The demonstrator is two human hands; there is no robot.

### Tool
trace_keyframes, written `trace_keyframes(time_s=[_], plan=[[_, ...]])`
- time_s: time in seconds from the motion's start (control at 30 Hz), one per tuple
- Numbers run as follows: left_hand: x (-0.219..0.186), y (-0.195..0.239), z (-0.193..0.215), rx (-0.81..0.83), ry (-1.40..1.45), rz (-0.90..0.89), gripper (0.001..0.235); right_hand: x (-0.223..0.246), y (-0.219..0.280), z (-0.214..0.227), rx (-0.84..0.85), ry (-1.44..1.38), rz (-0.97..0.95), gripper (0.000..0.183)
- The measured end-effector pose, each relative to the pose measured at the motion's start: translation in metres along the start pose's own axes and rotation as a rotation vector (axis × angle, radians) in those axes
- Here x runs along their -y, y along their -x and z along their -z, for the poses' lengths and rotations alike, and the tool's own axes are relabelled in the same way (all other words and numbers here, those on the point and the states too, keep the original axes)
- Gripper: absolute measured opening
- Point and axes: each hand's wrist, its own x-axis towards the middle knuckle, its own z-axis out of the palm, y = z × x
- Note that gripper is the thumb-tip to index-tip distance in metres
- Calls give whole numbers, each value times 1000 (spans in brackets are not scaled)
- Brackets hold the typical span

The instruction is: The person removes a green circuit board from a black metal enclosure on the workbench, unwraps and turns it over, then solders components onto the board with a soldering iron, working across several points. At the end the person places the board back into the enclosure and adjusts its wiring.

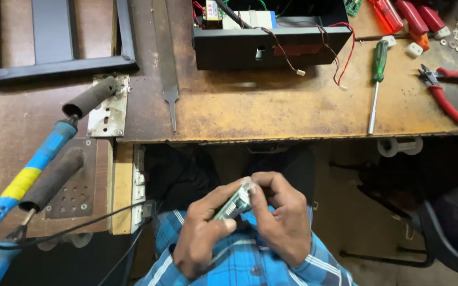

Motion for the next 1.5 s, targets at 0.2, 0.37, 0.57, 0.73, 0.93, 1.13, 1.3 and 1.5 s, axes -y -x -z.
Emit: trace_keyframes(time_s=[0.2,0.37,0.57,0.73,0.93,1.13,1.3,1.5], plan=[[3,2,-1,-78,226,232,69,10,-12,16,180,255,350,29],[-11,-7,0,1,230,330,57,18,-12,27,341,474,719,23],[-14,-12,19,139,120,335,55,16,5,21,237,469,751,19],[-11,-4,17,205,190,306,56,22,16,11,46,302,321,6],[-16,0,14,200,79,231,59,-1,5,17,114,-148,-158,12],[-2,5,24,234,-29,214,59,-18,-14,28,436,-465,-605,11],[25,-19,15,-133,-82,186,52,-12,-7,15,334,-340,-336,10],[38,-25,-1,-561,323,482,67,-19,-5,-6,397,-194,-269,13]])
